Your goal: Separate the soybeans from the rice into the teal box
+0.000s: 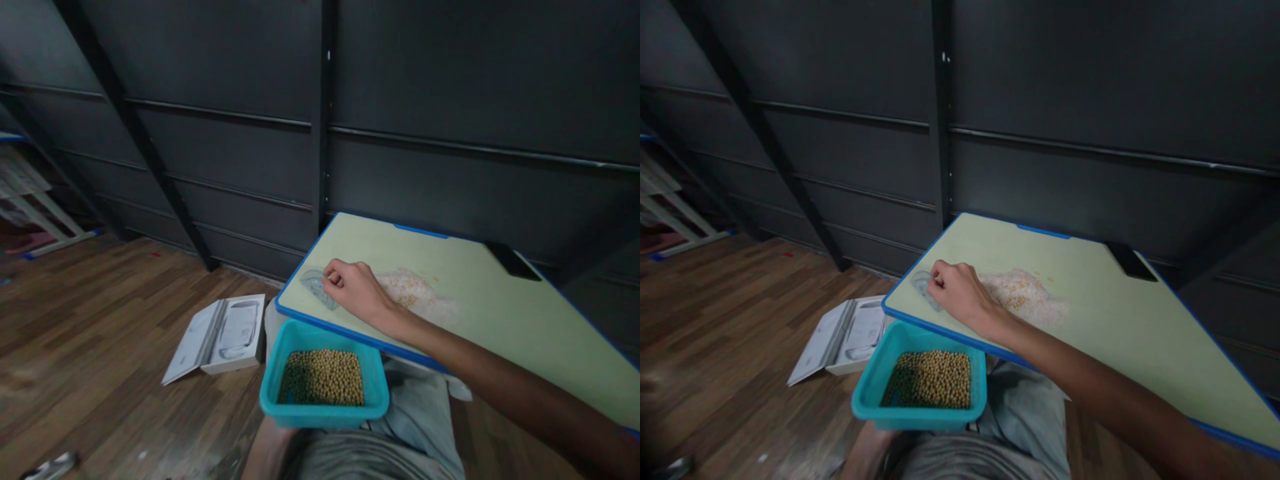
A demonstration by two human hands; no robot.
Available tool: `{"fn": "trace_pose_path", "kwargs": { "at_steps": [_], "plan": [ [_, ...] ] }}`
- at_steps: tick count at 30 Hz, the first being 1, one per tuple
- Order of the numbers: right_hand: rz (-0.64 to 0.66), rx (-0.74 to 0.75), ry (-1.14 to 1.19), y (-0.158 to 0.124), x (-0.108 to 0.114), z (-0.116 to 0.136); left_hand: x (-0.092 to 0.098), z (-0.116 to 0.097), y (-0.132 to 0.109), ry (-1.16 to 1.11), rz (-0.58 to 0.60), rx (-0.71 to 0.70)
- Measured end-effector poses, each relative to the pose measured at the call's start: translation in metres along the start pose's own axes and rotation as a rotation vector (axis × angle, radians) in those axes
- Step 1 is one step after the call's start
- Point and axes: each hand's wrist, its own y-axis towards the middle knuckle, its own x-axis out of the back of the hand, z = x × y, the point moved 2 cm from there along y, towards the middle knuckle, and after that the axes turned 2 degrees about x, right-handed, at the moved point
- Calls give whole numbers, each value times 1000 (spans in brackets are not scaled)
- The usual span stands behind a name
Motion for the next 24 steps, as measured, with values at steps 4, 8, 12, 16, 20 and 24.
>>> {"fn": "trace_pose_path", "kwargs": {
  "at_steps": [4, 8, 12, 16, 20, 24],
  "plan": [
    [-35, -76, -68, -6, 20, -18, -11, 5, 1, -8, -124, -16],
    [-57, -141, -153, -14, 39, -32, -21, 8, 0, -11, -202, -27],
    [-81, -176, -204, -23, 50, -39, -18, 10, 0, -9, -183, 6],
    [-105, -196, -210, -30, 57, -46, -17, 8, 1, 17, -228, -33],
    [-104, -204, -221, -37, 67, -54, -21, 8, 1, 51, -270, -5],
    [-97, -197, -237, -43, 76, -63, -19, 8, 2, 127, -314, -88]
  ]
}}
